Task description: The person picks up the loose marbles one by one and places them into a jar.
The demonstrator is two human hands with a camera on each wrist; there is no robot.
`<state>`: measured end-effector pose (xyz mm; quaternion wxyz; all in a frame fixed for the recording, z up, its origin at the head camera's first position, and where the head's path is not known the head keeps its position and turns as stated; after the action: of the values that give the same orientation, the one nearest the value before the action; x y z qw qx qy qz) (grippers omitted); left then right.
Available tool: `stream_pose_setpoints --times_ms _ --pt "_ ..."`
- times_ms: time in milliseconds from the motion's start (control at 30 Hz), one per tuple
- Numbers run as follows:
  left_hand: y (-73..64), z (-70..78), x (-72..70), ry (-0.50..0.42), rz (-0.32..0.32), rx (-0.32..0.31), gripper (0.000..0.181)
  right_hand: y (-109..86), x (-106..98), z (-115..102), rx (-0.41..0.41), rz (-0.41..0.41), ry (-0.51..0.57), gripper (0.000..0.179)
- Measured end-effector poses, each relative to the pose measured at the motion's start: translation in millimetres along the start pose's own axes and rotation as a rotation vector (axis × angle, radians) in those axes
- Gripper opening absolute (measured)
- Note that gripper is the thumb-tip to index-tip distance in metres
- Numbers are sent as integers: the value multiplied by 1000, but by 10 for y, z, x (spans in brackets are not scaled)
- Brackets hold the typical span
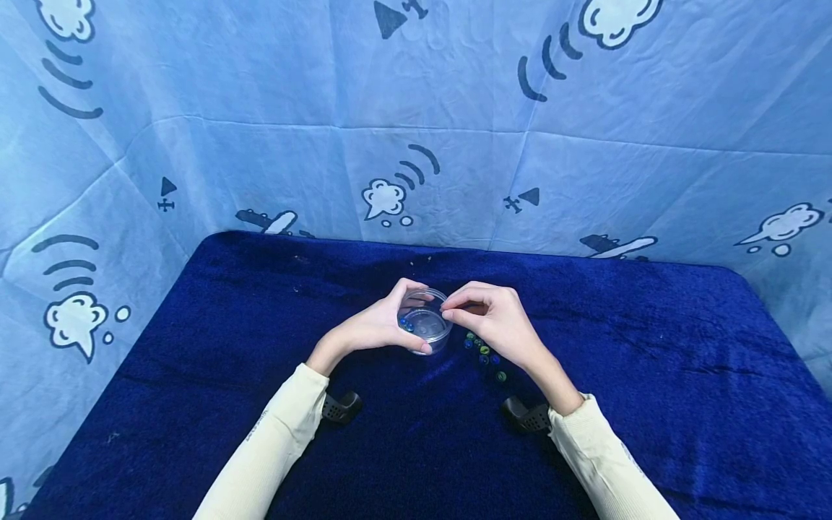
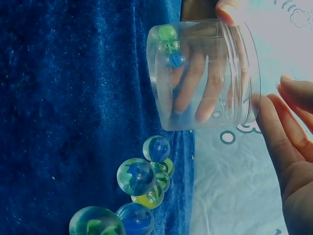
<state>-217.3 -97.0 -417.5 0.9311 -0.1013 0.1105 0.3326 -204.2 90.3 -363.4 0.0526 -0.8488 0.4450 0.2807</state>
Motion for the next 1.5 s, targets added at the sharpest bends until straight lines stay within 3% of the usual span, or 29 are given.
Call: stream_pose_setpoints --times_ms 1500 --pt "-1 -25 -4 0 1 -8 89 -22 -38 -14 14 26 10 4"
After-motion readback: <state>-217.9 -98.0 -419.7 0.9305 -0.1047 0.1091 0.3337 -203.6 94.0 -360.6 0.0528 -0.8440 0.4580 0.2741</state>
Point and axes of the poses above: each hand's wrist, its own y-axis towards the middle knuckle, its own x-axis out of the palm, z = x × y, the point moved 5 cm from there along y, towards the middle knuckle, and after that the axes turned 14 degrees about -z, right-handed, at the moved point
